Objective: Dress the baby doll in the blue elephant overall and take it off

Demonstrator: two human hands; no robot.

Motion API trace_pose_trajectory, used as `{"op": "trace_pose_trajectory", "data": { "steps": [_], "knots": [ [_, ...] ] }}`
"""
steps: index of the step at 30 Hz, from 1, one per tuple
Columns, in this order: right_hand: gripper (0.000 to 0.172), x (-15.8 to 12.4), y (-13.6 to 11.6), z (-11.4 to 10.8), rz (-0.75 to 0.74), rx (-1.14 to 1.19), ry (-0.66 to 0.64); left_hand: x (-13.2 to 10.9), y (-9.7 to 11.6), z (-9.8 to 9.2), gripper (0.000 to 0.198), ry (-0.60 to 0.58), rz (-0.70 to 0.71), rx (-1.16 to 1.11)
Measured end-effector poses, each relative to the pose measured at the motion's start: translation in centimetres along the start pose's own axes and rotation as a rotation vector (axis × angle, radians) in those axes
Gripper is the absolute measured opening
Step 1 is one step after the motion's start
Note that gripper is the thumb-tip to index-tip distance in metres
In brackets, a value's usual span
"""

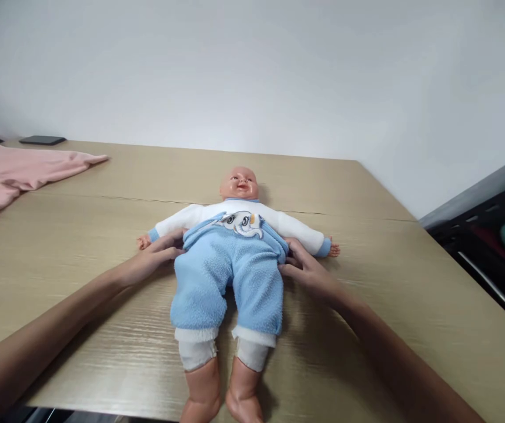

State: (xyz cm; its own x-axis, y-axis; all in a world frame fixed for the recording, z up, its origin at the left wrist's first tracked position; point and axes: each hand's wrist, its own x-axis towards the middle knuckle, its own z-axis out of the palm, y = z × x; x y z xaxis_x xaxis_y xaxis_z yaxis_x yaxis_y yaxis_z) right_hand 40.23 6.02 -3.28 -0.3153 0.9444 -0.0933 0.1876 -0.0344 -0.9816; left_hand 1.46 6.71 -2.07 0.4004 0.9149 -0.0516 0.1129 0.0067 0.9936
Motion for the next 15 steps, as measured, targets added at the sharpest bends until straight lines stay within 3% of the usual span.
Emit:
{"op": "trace_pose_trajectory", "data": {
  "steps": [4,8,11,15],
  "knots": [
    [0.042,-1.1,0.6,2.5,0.061,0.208,0.132,-0.5,0.0,1.4,0.034,-0.023,-0.129,-0.301],
    [0.041,-1.1,0.8,4.6,0.124,0.414,0.228,-0.5,-0.6,2.8,0.039,0.062,-0.184,-0.460],
    [0.047,-0.6,1.1,4.7,0.120,0.408,0.278,-0.2,-1.3,3.0,0.041,0.107,-0.163,-0.489],
    [0.050,-0.1,0.8,4.1,0.063,0.286,0.263,0.4,-1.7,3.0,0.043,0.073,-0.084,-0.478]
  ]
}}
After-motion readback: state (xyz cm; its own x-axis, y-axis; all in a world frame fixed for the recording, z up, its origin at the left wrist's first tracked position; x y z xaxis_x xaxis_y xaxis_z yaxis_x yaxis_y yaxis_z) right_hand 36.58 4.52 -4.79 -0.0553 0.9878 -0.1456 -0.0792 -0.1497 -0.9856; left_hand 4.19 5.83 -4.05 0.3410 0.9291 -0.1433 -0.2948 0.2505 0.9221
